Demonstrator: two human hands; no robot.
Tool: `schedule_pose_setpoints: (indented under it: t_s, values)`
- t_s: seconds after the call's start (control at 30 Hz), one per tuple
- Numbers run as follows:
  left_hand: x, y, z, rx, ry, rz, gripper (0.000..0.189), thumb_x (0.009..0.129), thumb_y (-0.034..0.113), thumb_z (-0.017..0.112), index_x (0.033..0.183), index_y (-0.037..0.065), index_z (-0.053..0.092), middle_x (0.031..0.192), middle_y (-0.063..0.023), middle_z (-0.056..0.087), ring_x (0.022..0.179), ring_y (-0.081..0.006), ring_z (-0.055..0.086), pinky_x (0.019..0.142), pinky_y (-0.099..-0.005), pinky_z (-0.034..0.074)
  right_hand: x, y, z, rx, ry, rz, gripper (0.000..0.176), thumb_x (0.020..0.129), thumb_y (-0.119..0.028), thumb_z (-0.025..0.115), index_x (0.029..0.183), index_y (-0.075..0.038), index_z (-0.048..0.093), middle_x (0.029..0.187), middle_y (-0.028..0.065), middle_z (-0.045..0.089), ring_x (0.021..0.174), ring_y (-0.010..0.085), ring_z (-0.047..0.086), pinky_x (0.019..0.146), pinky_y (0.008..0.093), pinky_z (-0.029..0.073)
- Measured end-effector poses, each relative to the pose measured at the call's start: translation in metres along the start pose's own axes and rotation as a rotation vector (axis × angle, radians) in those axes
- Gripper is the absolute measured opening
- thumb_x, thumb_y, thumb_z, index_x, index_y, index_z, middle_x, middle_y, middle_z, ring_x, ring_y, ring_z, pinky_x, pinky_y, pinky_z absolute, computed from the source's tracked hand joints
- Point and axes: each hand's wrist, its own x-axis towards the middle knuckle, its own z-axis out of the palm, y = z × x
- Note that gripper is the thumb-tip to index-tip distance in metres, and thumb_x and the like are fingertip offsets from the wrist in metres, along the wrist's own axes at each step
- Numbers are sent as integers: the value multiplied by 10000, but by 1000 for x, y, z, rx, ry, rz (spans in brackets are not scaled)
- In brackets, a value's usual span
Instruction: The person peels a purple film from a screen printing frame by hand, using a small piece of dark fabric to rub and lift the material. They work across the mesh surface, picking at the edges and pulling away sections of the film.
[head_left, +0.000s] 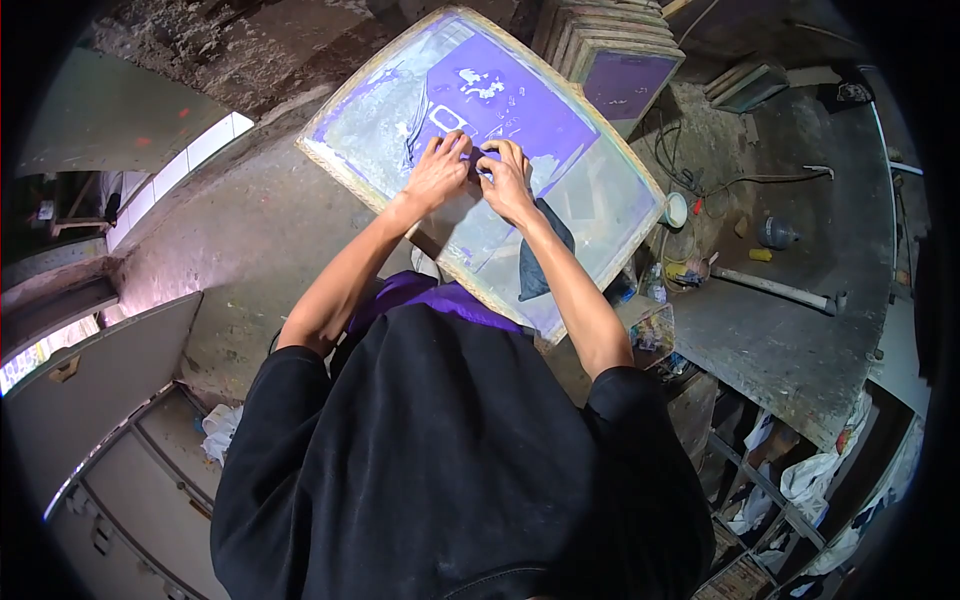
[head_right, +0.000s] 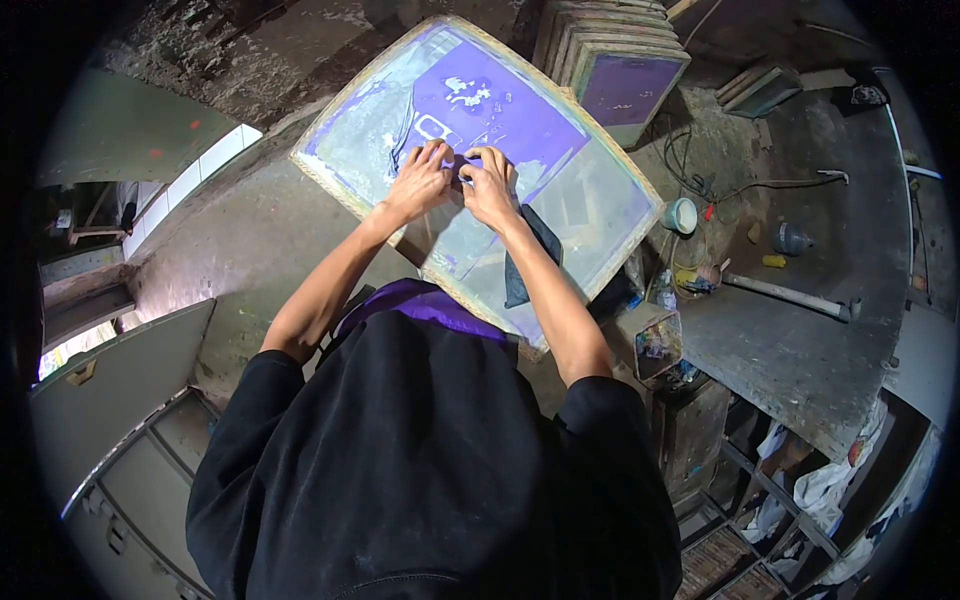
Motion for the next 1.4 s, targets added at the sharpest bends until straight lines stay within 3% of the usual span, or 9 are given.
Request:
schedule_pose_setpoints:
  t_s: [0.23, 0.53, 0.77, 0.93, 1.03, 1.3, 1.4]
  values:
    - [10, -14, -11, -180, -76, 28, 308, 686, 243, 836, 889, 34, 739, 1312, -155, 572, 1359, -348, 448, 1063, -473, 403, -5, -5, -1, -24, 63, -100, 237, 768, -63, 764, 1003, -61, 729, 1312, 104, 586, 1340, 341, 467, 1101, 505, 359]
    - [7, -25, -4, -351, -20, -50, 272, 705, 235, 846, 876, 50, 744, 1266, -113, 597, 1303, -346, 469, 1014, -478, 426, -9, -9, 6, -115, 105, -214, 184, 824, -72, 763, 996, -30, 713, 1223, 117, 618, 1297, 345, 509, 1084, 504, 387]
    - [-1, -29, -10, -526, -13, -165, 366, 726, 239, 837, 1054, 109, 739, 1197, -96, 646, 1238, -326, 524, 993, -472, 428, -6, -11, 5, -62, 113, -146, 115, 851, -84, 731, 949, -31, 702, 1156, 96, 632, 1189, 329, 559, 1002, 465, 435]
    - [-7, -6, -21, -471, -32, -154, 448, 749, 224, 852, 1161, 103, 724, 1249, -95, 653, 1239, -322, 532, 1039, -479, 418, 0, -9, 7, 7, 99, -110, 94, 849, -58, 725, 937, -35, 700, 1099, 95, 624, 1131, 320, 557, 976, 462, 423]
    - [-5, 3, -8, -390, 69, -202, 351, 772, 214, 827, 1091, 99, 738, 1167, -85, 674, 1180, -306, 558, 983, -460, 429, 4, -9, 6, 12, 107, -89, 88, 850, -56, 718, 934, -38, 701, 1092, 89, 626, 1130, 321, 556, 978, 464, 424]
    - [3, -8, 6, -308, 37, -103, 196, 830, 174, 752, 1011, 97, 760, 999, -63, 686, 1073, -290, 593, 902, -446, 430, -3, -16, -2, 59, 113, -11, 146, 810, -66, 741, 950, -39, 706, 1118, 101, 636, 1124, 331, 575, 977, 459, 451]
    - [5, -10, 8, -308, 15, -98, 193, 828, 158, 751, 1010, 94, 758, 1004, -64, 687, 1077, -289, 592, 906, -446, 430, -7, -14, -3, 48, 107, -8, 192, 787, -75, 766, 970, -46, 719, 1151, 105, 632, 1149, 331, 567, 992, 459, 447]
